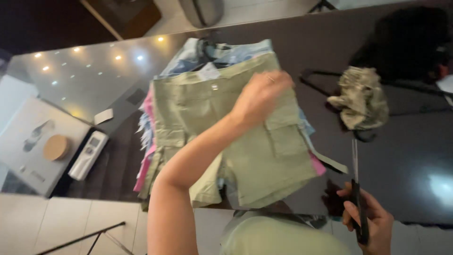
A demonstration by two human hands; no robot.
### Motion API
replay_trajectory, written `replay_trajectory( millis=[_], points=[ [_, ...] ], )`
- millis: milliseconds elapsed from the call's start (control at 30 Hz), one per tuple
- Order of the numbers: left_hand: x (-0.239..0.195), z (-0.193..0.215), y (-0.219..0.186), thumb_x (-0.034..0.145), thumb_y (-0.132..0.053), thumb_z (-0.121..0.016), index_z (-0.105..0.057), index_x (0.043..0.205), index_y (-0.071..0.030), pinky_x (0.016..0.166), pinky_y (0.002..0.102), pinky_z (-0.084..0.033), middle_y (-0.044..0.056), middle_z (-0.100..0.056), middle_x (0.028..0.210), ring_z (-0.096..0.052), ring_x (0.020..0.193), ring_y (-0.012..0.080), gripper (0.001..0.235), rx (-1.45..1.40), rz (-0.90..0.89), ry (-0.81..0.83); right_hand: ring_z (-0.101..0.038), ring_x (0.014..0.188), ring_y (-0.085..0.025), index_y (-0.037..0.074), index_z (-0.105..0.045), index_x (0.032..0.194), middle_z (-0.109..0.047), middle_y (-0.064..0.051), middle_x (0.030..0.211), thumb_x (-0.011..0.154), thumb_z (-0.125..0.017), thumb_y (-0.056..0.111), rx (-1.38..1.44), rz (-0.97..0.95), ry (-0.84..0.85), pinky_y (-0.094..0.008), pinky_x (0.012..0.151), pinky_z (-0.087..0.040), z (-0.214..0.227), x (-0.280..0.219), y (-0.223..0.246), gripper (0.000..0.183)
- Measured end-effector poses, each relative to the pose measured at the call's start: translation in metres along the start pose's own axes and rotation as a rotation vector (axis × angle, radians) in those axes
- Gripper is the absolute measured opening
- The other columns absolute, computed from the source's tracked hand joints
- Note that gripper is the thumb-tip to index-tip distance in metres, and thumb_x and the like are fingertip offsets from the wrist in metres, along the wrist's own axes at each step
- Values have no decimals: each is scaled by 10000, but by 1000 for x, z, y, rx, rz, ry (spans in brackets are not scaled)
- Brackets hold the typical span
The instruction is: Removing a hanger from shorts and trimming tags or loose threads with scissors
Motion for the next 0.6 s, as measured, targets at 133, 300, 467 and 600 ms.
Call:
replay_trajectory(
  millis=[133,300,467,600],
  points=[
    [-30,88,39,854,44,-560,-579,1062,-46,807,457,-492,136,-694,1016,-670,906,382,228,129,287,-149,-409,529,-281,-44,-697,1282,-582,-217,746,973,-635,34,-112,-40,69,-448,502,-308,-45,8,24,325],
    [-51,119,50,907,-90,-752,-506,1039,-129,760,360,-502,74,-740,967,-731,902,235,282,-64,504,103,-436,577,-302,-10,-643,1420,-699,-200,1140,955,-589,-46,-135,-41,167,-470,513,-358,-92,15,55,469],
    [-47,112,52,888,-129,-780,-636,1092,-158,857,319,-507,49,-760,982,-724,953,184,252,-237,508,88,-515,567,-273,36,-672,1407,-742,-121,1166,909,-635,3,-188,14,275,-431,499,-431,-107,30,52,501],
    [-44,114,53,935,-129,-754,-682,1049,-127,808,305,-548,37,-776,943,-741,893,170,135,-328,468,55,-517,547,-259,16,-677,1401,-752,-134,1135,869,-678,5,-159,9,274,-393,449,-402,-105,49,35,532]
  ],
)
Point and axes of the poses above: each hand's wrist, its own x-axis towards the middle knuckle, its own z-axis out of the back of the hand, y = z × x, the point moved 2 cm from there along x, towards the middle knuckle
